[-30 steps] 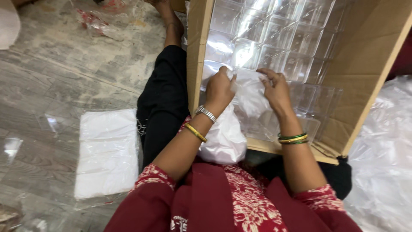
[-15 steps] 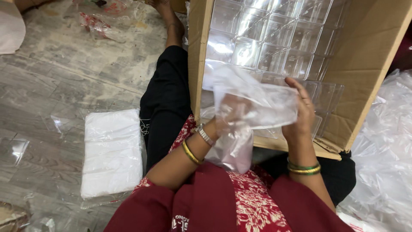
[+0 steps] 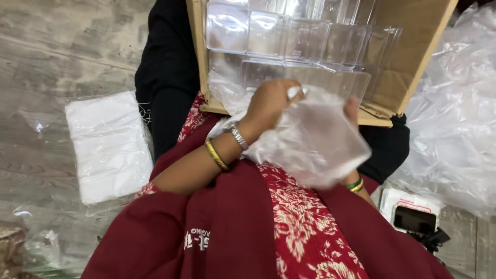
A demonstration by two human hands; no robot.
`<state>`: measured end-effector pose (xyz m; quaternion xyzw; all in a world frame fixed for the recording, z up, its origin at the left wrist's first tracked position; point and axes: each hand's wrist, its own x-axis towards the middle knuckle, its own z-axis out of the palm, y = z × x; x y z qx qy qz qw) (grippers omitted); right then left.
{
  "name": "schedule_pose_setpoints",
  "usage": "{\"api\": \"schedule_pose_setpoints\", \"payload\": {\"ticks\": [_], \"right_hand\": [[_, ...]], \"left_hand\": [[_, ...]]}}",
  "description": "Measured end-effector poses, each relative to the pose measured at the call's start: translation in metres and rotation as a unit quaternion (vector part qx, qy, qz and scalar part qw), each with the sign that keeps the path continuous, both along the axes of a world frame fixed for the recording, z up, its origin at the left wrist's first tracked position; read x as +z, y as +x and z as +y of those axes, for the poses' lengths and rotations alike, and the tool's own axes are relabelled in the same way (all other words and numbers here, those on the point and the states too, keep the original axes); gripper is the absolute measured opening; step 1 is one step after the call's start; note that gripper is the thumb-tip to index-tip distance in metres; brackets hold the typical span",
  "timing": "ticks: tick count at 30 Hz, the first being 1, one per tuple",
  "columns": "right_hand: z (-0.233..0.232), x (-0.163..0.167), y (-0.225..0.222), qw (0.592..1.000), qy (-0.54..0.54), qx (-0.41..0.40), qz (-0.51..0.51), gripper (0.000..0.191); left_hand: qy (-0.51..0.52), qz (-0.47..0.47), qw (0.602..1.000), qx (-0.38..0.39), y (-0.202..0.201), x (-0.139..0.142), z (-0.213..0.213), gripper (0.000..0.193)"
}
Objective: The person sits on the floor with a cardboard box of clear plastic boxes on their lap. They take plastic boxes from the box one at a time, place them into small plastic bags, and set the filled bags aside.
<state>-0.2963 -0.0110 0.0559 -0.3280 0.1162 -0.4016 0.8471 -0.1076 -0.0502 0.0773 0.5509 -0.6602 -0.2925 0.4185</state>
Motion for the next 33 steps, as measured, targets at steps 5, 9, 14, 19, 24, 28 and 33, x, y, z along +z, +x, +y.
{"api": "schedule_pose_setpoints", "payload": {"ticks": [5, 9, 14, 19, 24, 28, 33], "right_hand": [[0.023, 0.0, -0.042, 0.997, -0.007, -0.076, 0.024, 0.055], [-0.046, -0.005, -0.199, 0.788, -0.031, -0.605, 0.11, 0.06], [-0.066, -0.076, -0.335, 0.441, 0.028, -0.822, 0.36, 0.067], [-0.078, -0.106, -0.334, 0.341, 0.054, -0.708, 0.617, 0.074], [-0.093, -0.086, -0.339, 0.321, 0.167, -0.568, 0.74, 0.072], [-0.09, -0.019, -0.314, 0.306, 0.144, -0.594, 0.73, 0.061], [-0.065, 0.011, -0.137, 0.605, -0.298, -0.618, 0.405, 0.022]], "left_hand": [[0.004, -0.017, 0.999, -0.031, -0.022, -0.01, -0.005, 0.023], [-0.047, 0.083, 0.995, 0.006, 0.018, 0.002, -0.014, 0.059], [-0.108, 0.229, 0.967, -0.021, 0.074, 0.027, 0.005, 0.037], [-0.133, 0.3, 0.943, -0.054, 0.063, 0.055, 0.014, 0.029], [-0.109, 0.266, 0.958, 0.016, 0.055, 0.067, 0.02, 0.024], [-0.153, 0.273, 0.949, -0.038, 0.069, 0.067, 0.024, 0.03], [-0.101, 0.351, 0.927, -0.079, 0.052, 0.057, 0.016, 0.032]]}}
